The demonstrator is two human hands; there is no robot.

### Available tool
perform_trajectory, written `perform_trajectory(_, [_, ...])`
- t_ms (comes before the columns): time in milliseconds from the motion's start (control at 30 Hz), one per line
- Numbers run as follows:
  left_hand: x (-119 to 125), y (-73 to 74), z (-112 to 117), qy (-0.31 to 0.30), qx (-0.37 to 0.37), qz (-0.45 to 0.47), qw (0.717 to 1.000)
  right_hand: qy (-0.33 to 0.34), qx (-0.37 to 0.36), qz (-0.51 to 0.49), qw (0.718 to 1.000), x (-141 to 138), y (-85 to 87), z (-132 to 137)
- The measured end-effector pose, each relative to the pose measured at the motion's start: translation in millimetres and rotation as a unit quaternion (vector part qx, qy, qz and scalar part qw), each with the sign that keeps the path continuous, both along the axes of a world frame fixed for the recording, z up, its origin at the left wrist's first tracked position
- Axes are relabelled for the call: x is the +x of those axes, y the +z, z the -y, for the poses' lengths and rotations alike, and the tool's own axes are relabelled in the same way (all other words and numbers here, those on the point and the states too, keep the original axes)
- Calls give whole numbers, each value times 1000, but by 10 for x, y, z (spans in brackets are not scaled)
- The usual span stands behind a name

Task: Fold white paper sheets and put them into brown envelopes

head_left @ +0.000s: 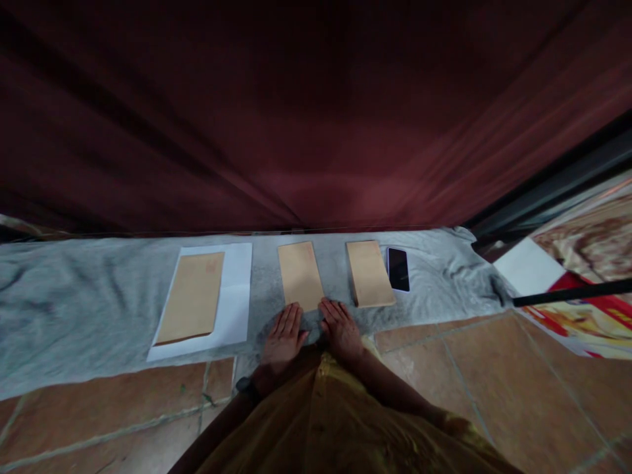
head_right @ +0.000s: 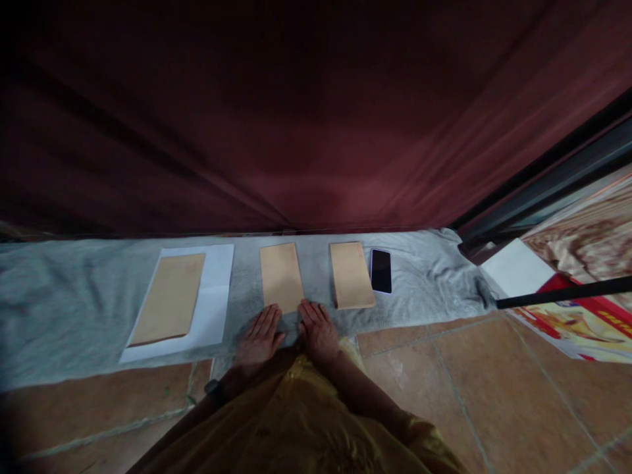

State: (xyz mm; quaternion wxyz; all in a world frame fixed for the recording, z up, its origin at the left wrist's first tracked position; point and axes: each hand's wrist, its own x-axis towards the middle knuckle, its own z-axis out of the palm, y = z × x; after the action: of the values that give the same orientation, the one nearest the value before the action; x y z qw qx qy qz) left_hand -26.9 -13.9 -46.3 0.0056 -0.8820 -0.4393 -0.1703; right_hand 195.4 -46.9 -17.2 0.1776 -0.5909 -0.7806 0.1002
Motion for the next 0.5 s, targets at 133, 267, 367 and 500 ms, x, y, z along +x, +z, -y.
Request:
perform_trajectory(133, [-114,-27,24,6,37,-9,999,-5,1,-7,1000,55,9,28])
perform_trajectory(267, [-131,-66,28,7,44,-14,999,-19,5,-9,1000,-17,35,-25])
perform_trajectory(367, [-118,-90,20,7,38,-3,999,3,9,-11,1000,-161,58,-147])
perform_trajectory(500, [-112,-68,9,2,20,15,1000,38,1,-16,999,-349,62,-346])
